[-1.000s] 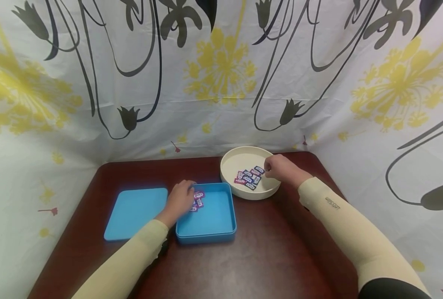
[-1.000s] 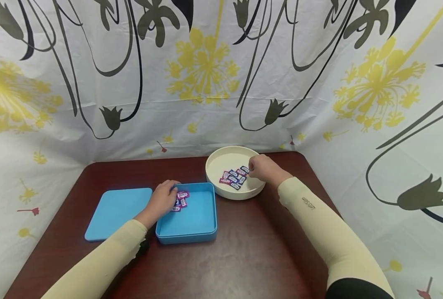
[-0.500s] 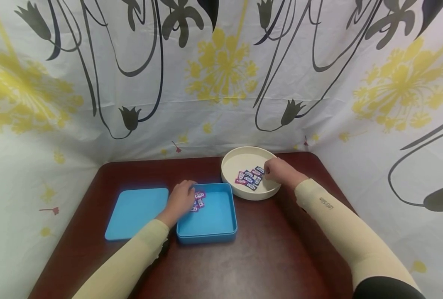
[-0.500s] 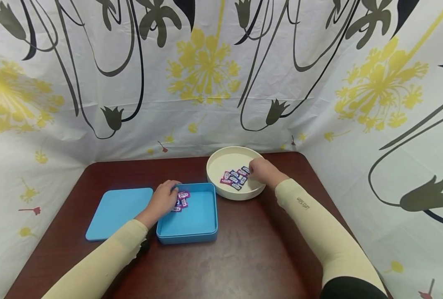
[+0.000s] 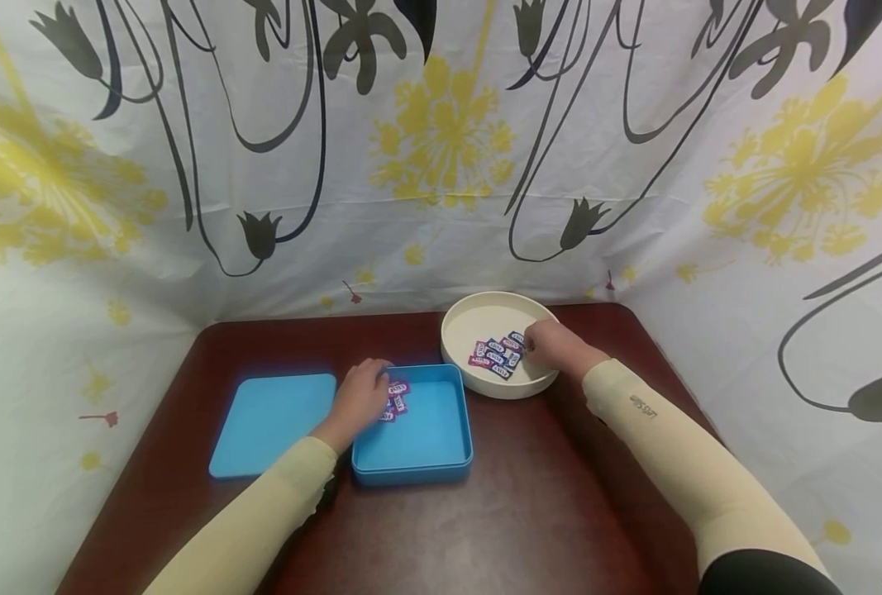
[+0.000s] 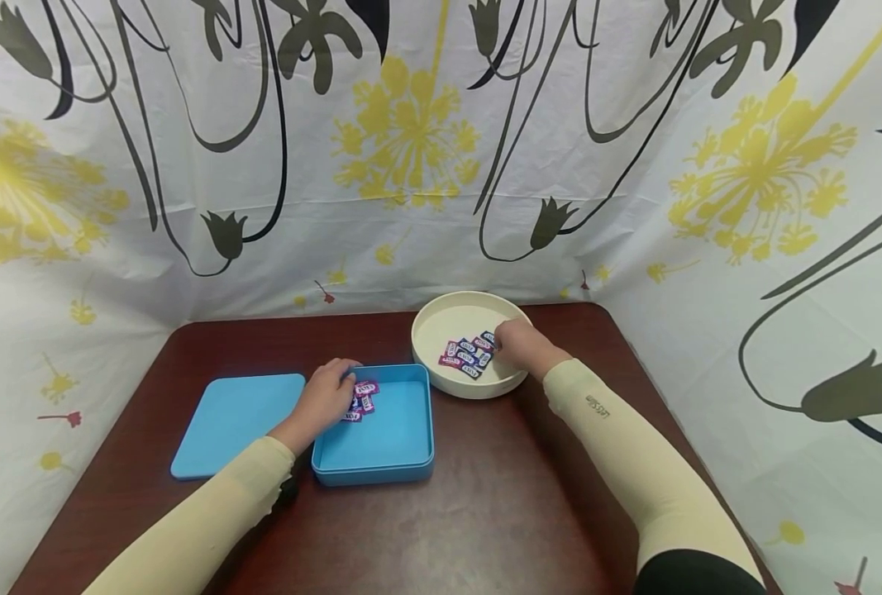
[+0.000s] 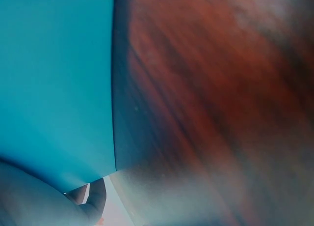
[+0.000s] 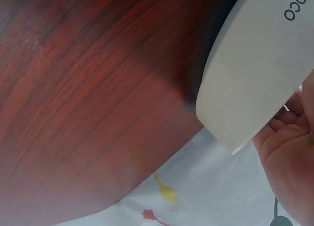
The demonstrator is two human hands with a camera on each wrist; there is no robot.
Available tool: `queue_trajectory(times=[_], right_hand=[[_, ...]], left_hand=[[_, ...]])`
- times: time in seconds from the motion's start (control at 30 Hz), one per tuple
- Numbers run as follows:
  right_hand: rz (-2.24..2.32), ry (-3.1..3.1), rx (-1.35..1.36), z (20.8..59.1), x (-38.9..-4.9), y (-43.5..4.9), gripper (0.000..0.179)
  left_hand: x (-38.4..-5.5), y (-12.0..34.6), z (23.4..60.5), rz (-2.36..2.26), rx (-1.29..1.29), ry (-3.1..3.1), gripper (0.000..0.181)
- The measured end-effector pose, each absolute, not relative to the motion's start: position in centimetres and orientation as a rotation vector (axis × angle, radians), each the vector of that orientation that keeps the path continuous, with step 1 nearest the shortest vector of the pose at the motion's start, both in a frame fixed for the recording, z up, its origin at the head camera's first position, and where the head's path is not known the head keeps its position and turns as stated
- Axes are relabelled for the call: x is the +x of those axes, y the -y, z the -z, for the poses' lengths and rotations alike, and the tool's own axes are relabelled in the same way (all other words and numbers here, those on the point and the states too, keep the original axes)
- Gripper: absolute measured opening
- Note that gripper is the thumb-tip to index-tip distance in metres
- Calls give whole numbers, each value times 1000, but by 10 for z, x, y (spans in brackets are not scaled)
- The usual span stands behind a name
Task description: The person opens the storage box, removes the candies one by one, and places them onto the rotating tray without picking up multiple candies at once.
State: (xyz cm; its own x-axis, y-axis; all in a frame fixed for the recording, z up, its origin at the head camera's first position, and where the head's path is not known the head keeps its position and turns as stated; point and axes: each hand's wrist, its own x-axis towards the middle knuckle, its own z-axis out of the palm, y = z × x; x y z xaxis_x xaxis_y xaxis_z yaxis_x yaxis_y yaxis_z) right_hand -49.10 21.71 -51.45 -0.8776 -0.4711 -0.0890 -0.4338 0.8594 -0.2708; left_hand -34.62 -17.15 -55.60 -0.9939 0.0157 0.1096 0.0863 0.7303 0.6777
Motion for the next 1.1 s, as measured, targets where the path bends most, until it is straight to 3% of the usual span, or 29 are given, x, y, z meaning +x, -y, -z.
queue_trajectory(times=[1.1], right_hand=[[412, -2891, -767, 512, -487, -217, 7]], left_hand=[[-345, 170, 553, 1113, -80, 2837, 40]])
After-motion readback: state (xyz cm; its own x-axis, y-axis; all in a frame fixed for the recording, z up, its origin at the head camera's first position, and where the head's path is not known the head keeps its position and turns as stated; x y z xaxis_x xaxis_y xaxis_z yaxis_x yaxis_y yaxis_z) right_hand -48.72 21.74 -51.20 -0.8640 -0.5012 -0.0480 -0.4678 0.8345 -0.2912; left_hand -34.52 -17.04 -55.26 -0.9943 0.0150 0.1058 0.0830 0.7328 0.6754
